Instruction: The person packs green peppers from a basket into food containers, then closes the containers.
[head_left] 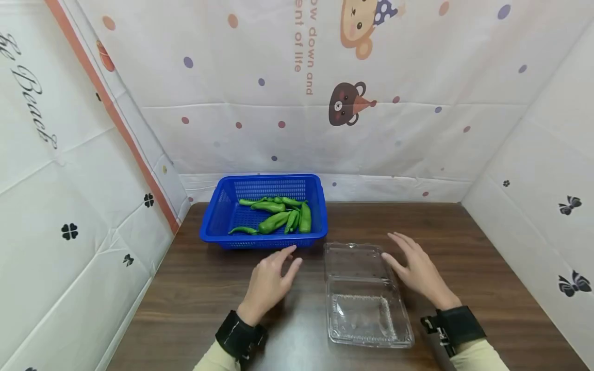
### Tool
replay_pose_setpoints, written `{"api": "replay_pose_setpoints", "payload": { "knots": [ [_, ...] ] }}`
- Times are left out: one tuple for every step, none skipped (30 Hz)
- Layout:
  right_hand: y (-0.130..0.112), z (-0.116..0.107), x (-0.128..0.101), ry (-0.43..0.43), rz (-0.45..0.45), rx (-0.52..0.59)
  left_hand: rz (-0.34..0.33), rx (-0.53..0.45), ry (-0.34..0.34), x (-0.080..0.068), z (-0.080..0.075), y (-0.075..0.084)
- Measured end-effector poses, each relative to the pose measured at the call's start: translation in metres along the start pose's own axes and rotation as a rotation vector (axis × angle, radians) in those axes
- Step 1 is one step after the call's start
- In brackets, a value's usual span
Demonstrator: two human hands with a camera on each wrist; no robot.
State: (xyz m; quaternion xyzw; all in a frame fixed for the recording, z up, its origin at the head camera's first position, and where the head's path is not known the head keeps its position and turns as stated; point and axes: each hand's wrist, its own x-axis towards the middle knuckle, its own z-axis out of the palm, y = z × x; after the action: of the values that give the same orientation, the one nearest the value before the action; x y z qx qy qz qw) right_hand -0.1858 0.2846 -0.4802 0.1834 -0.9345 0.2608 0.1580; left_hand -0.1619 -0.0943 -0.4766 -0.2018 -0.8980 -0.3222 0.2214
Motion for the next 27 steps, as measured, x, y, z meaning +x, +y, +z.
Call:
{"api": "replay_pose_setpoints", "payload": {
  "knots": [
    [-0.003,-0.002,0.007,0.014,-0.032,0.012,0.014,0.001,0.042,0.003,-0.003,-0.002],
    [-0.007,-0.003,0.015,0.020,-0.059,0.022,0.027,0.013,0.082,0.007,-0.006,-0.004],
    [-0.010,-0.005,0.023,0.024,-0.085,0.029,0.033,0.033,0.117,0.010,-0.010,-0.007],
    [-0.015,-0.007,0.032,0.023,-0.109,0.036,0.038,0.054,0.150,0.013,-0.013,-0.010],
    [-0.019,-0.008,0.041,0.017,-0.130,0.042,0.040,0.074,0.178,0.016,-0.015,-0.013],
    [-0.024,-0.009,0.050,0.007,-0.147,0.046,0.040,0.097,0.199,0.019,-0.018,-0.016],
    [-0.028,-0.009,0.058,-0.006,-0.161,0.047,0.037,0.118,0.215,0.021,-0.020,-0.019],
    [-0.034,-0.009,0.066,-0.023,-0.172,0.047,0.036,0.139,0.229,0.023,-0.021,-0.022],
    [-0.039,-0.009,0.074,-0.041,-0.184,0.050,0.032,0.152,0.241,0.025,-0.023,-0.025],
    [-0.044,-0.008,0.082,-0.064,-0.190,0.050,0.029,0.164,0.250,0.027,-0.024,-0.028],
    [-0.050,-0.007,0.089,-0.089,-0.193,0.047,0.020,0.175,0.255,0.028,-0.025,-0.031],
    [-0.055,-0.007,0.096,-0.117,-0.192,0.042,0.011,0.187,0.260,0.029,-0.026,-0.033],
    [-0.061,-0.005,0.103,-0.142,-0.196,0.037,-0.001,0.199,0.263,0.031,-0.027,-0.036],
    [-0.066,-0.003,0.111,-0.167,-0.198,0.029,-0.016,0.211,0.264,0.032,-0.029,-0.039],
    [-0.071,-0.001,0.118,-0.191,-0.200,0.019,-0.034,0.224,0.261,0.033,-0.030,-0.041],
    [-0.077,0.002,0.124,-0.217,-0.203,0.007,-0.053,0.236,0.254,0.034,-0.032,-0.044],
    [-0.081,0.005,0.131,-0.235,-0.214,-0.005,-0.071,0.249,0.246,0.035,-0.033,-0.047],
    [-0.086,0.008,0.137,-0.251,-0.229,-0.017,-0.090,0.262,0.236,0.036,-0.034,-0.050],
    [-0.091,0.012,0.143,-0.264,-0.249,-0.032,-0.110,0.276,0.225,0.037,-0.035,-0.052],
    [-0.095,0.016,0.149,-0.274,-0.271,-0.046,-0.133,0.290,0.210,0.038,-0.037,-0.055],
    [-0.099,0.020,0.156,-0.282,-0.298,-0.063,-0.156,0.304,0.193,0.039,-0.038,-0.057],
    [-0.103,0.024,0.162,-0.289,-0.328,-0.078,-0.182,0.317,0.173,0.039,-0.040,-0.060],
    [-0.107,0.028,0.168,-0.294,-0.356,-0.097,-0.207,0.331,0.151,0.040,-0.041,-0.062],
    [-0.111,0.033,0.174,-0.301,-0.381,-0.117,-0.234,0.341,0.127,0.040,-0.042,-0.064],
    [-0.114,0.037,0.180,-0.308,-0.407,-0.134,-0.261,0.351,0.100,0.041,-0.044,-0.066],
    [-0.119,0.041,0.185,-0.319,-0.425,-0.148,-0.286,0.357,0.073,0.041,-0.045,-0.068],
    [-0.123,0.045,0.190,-0.330,-0.439,-0.161,-0.306,0.363,0.052,0.042,-0.046,-0.070]
  ]
}}
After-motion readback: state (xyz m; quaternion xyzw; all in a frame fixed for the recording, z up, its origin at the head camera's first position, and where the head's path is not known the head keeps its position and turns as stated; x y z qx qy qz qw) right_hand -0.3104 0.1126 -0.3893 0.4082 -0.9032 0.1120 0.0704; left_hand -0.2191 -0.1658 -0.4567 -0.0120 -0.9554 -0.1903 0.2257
